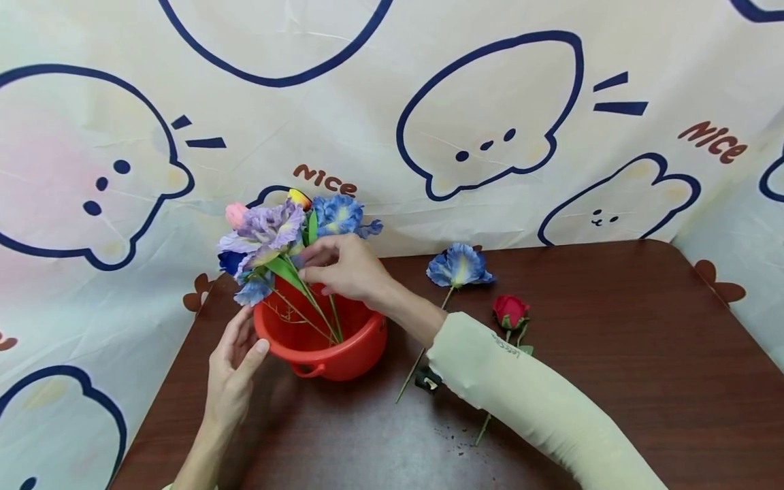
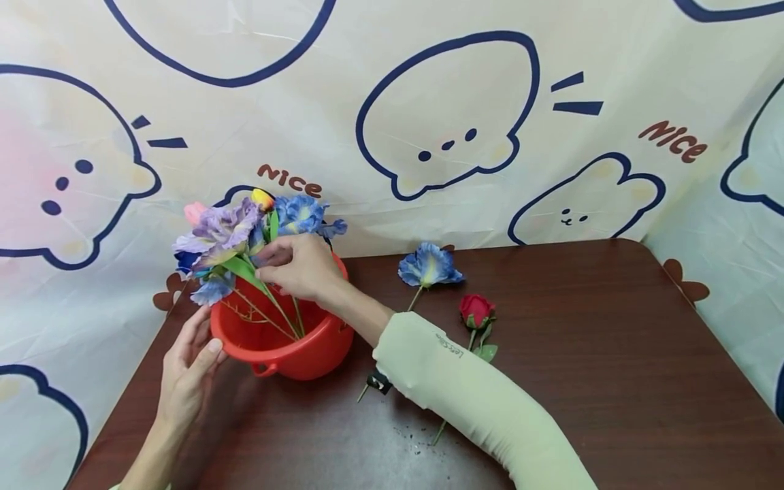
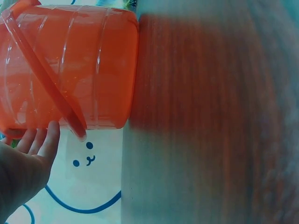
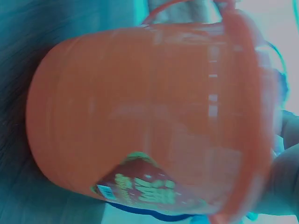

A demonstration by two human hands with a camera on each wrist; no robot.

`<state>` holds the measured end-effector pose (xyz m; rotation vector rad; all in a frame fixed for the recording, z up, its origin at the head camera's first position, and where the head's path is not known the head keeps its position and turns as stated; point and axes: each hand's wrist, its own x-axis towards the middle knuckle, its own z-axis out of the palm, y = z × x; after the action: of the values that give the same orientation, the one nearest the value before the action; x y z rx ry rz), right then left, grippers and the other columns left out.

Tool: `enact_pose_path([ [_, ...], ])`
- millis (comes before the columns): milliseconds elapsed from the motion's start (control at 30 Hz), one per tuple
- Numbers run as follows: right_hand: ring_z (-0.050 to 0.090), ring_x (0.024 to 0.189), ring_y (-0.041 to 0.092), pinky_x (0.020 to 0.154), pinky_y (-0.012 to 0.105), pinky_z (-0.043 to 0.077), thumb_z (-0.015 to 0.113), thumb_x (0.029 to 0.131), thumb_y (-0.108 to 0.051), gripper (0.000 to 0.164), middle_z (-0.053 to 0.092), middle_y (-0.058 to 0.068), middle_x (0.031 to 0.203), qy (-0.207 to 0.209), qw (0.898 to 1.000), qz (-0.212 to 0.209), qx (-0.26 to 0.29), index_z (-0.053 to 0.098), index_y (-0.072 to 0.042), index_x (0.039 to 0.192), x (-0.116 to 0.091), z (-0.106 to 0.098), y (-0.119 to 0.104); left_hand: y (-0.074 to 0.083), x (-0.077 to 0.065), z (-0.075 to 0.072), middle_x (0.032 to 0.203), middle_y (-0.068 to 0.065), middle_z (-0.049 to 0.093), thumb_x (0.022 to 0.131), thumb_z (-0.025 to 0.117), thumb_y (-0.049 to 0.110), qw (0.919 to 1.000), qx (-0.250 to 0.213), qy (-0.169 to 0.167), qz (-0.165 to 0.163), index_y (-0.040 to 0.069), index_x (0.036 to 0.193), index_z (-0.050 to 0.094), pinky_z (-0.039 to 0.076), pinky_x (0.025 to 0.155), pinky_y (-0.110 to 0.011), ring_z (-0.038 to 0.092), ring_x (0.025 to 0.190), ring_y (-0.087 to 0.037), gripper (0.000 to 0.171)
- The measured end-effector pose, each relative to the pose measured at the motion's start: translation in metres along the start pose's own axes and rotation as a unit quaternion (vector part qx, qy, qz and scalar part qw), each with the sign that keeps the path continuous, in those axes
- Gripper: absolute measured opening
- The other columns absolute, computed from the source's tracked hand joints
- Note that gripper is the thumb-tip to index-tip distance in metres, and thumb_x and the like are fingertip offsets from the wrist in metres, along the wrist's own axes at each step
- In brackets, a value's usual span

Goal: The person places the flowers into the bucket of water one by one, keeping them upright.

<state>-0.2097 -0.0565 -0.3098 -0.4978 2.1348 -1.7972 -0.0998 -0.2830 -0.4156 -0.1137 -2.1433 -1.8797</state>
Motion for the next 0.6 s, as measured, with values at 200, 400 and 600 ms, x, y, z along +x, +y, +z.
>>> enact_pose_path([
  [200,0.075,0.108,0.026,0.084,0.039,0.068,0.076,0.1,-0.012,0.034,0.075,0.012,0.119,0.002,0.999,-0.005,0.053,0.072,-0.005,0.133,-0.022,-0.027,-0.01,0.0,0.0,-0.001,0.157,-0.008,0.058,0.105,0.055,-0.001,1.0,-0.009,-0.001,-0.001,0.011,0.164,0.042,0.058,0.096,-0.016,0.065,0.131,-0.003,0.062],
  [400,0.076,0.115,0.032,0.092,0.046,0.066,0.077,0.1,-0.016,0.035,0.075,0.012,0.124,0.053,0.993,0.009,0.103,0.072,-0.009,0.135,-0.046,-0.058,-0.008,0.001,0.001,0.0,0.156,0.0,0.058,0.106,0.056,0.001,0.9999,0.0,-0.001,-0.01,0.013,0.165,0.042,0.058,0.096,-0.015,0.064,0.131,-0.002,0.062],
  [600,0.076,0.113,0.03,0.089,0.042,0.067,0.076,0.101,-0.015,0.037,0.072,0.013,0.126,0.1,0.987,0.012,0.129,0.07,-0.009,0.136,-0.07,-0.09,0.007,0.002,0.001,0.0,0.157,-0.001,0.058,0.106,0.056,0.001,0.9999,-0.006,-0.001,-0.011,0.012,0.165,0.042,0.058,0.097,-0.015,0.064,0.132,-0.003,0.062],
])
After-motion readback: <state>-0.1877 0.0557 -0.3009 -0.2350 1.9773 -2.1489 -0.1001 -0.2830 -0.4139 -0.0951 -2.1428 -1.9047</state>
